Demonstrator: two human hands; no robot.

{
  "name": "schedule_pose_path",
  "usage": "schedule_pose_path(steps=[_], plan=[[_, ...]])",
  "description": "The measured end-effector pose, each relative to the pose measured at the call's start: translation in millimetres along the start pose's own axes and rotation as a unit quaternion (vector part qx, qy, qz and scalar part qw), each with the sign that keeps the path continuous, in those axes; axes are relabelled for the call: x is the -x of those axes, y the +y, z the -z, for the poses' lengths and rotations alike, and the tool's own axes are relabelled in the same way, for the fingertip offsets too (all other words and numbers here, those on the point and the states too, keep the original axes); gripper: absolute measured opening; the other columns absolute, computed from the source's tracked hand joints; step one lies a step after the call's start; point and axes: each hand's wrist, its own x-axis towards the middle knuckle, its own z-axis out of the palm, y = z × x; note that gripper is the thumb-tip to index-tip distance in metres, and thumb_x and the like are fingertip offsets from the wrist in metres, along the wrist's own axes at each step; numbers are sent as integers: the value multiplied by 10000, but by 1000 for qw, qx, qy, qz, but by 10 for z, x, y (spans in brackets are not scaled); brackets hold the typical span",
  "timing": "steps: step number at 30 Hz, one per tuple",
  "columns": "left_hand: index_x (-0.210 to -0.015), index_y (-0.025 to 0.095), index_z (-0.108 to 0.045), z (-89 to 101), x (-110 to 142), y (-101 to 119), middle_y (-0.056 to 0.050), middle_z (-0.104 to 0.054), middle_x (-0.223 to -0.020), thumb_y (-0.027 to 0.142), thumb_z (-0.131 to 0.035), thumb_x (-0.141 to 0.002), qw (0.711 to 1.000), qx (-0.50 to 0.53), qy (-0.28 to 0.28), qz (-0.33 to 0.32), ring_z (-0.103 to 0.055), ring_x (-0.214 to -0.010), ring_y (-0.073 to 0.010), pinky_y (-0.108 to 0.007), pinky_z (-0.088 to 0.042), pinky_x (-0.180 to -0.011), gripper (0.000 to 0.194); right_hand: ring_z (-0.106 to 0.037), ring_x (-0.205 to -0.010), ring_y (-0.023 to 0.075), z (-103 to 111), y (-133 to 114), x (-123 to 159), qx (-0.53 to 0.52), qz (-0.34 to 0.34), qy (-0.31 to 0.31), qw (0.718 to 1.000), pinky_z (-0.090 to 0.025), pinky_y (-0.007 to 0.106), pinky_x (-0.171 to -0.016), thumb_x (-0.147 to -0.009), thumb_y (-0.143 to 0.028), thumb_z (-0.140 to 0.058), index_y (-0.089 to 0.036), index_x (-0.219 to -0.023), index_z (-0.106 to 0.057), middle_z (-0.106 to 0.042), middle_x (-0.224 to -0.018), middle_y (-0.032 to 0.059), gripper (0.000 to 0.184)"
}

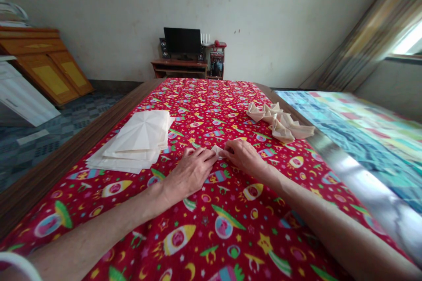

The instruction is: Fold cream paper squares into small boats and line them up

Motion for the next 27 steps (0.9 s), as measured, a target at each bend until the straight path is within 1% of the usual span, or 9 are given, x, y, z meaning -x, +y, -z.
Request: schedule_pose_path(steps=[3, 6, 10, 13, 15, 19, 22, 24, 27], plan=[[-1257, 214, -473, 32, -6, 3, -52, -559, -1150, 202, -372, -942, 1000, 0, -15, 0, -480, -1050, -222, -389, -384, -861, 331, -549, -724, 146, 4, -15, 12, -3, 2, 17, 1000, -331, 239, -641, -879, -402, -544, -171, -821, -594, -641, -769, 38, 244], [-1221, 204, -494, 58, -11, 11, -56, -552, -1141, 209, -365, -941, 1000, -17, -23, -1, -471, -1046, -228, -390, -383, -860, 308, -527, -668, 133, 25, -44, -1, -12, -10, 19, 1000, -317, 235, -615, -875, -364, -560, -176, -790, -576, -622, -721, 19, 207], [-1237, 192, -484, 63, -18, 9, -70, -549, -1126, 222, -368, -934, 999, -46, -26, -9, -466, -1035, -243, -398, -380, -846, 326, -503, -628, 127, 10, -54, 9, -7, -24, 35, 999, -280, 235, -566, -869, -337, -564, -183, -753, -564, -599, -700, 11, 193], [-1231, 195, -491, 54, -27, 6, -68, -551, -1123, 223, -372, -928, 998, -55, -20, -12, -466, -1026, -249, -408, -378, -841, 327, -485, -612, 121, -28, -32, 69, 2, -16, 65, 998, -257, 235, -536, -854, -338, -575, -184, -757, -561, -591, -741, 17, 183], [-1209, 204, -508, 52, -32, 3, -60, -558, -1113, 220, -368, -930, 998, -54, -17, -12, -474, -1007, -245, -414, -383, -834, 313, -480, -603, 114, -42, -2, 113, -13, -5, 73, 997, -264, 230, -536, -854, -356, -571, -190, -758, -557, -587, -741, 10, 193], [-1179, 209, -529, 69, -20, -37, -40, -572, -1105, 210, -372, -930, 998, -48, -22, -16, -492, -989, -234, -414, -408, -815, 294, -483, -589, 101, -19, 87, 139, -63, -14, 58, 996, -287, 218, -543, -846, -387, -572, -198, -737, -545, -578, -691, -16, 220], [-1186, 196, -532, 90, 14, -99, -43, -565, -1149, 211, -399, -926, 999, -40, -24, -23, -492, -1037, -230, -399, -426, -841, 293, -475, -567, 99, 21, 163, 124, -64, -46, 41, 996, -273, 220, -525, -801, -410, -617, -205, -721, -552, -569, -655, -30, 229], [-1168, 189, -549, 102, 38, -136, -43, -562, -1167, 210, -414, -923, 999, -34, -22, -28, -490, -1066, -226, -392, -431, -873, 281, -468, -549, 100, 44, 206, 122, -60, -62, 33, 996, -260, 223, -514, -795, -418, -616, -212, -711, -558, -559, -622, -38, 231], [-1127, 170, -579, 100, 56, -169, -49, -575, -1147, 188, -431, -916, 999, -17, -11, -33, -499, -1066, -214, -378, -440, -910, 258, -481, -551, 103, 59, 238, 146, -61, -64, 34, 995, -265, 222, -508, -794, -428, -615, -213, -695, -564, -562, -611, -39, 242]])
